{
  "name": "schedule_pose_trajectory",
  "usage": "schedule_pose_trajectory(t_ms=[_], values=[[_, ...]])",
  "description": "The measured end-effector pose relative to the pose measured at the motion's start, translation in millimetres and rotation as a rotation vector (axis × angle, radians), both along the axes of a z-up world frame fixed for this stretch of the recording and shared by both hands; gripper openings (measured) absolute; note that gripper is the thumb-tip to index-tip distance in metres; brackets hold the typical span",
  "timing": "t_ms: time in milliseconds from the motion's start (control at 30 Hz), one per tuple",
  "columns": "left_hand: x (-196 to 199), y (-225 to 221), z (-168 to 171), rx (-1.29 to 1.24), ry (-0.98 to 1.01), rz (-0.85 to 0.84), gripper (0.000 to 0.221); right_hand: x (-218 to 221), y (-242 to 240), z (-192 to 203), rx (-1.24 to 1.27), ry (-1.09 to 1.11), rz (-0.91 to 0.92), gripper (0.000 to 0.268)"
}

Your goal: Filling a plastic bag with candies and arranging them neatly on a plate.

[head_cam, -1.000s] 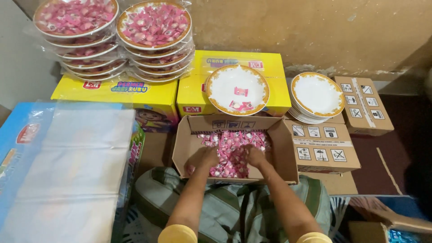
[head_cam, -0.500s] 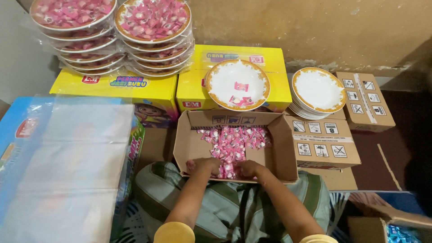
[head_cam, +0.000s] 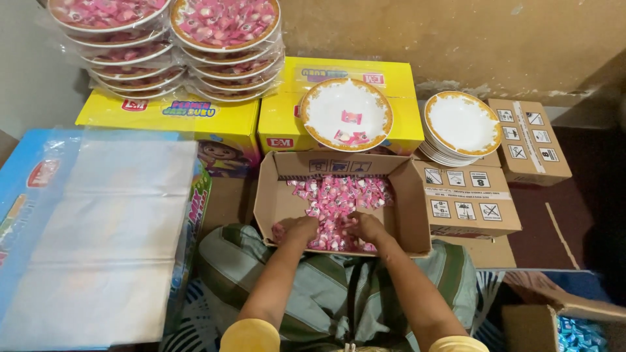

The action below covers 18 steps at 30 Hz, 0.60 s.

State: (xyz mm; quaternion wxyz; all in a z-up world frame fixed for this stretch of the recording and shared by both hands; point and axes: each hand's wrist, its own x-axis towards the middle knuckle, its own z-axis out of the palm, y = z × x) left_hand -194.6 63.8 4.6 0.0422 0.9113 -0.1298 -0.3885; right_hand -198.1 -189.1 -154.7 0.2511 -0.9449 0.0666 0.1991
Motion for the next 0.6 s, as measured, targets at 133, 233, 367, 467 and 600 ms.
schedule_pose_trajectory(t_ms=[133,233,367,467,600], values=[[-2.8,14.1,66.3,-0.004,-0.011,0.043,0.034,6.8,-6.8,-6.9,0.166,-0.088,-0.125,0.038],[105.9,5.6,-133.8,-0.483,-0.415,-0.04,0.028,-5.4,-10.3,80.8,0.856,-0.304,-0.338,0.038],[88.2,7.4,37.7,-0.933,-0.644,0.013,0.027,-16.7,15.4,236.0,0.946,-0.484,-0.366,0.034],[123.1,-16.7,58.3,-0.856,-0.934,-0.089,0.021,22.5,-0.2,252.0,0.93,-0.703,-0.294,0.033],[172.1,-52.2,43.5,-0.672,-1.069,-0.197,0.018,65.0,-9.5,256.3,0.415,-0.85,-0.049,0.034]])
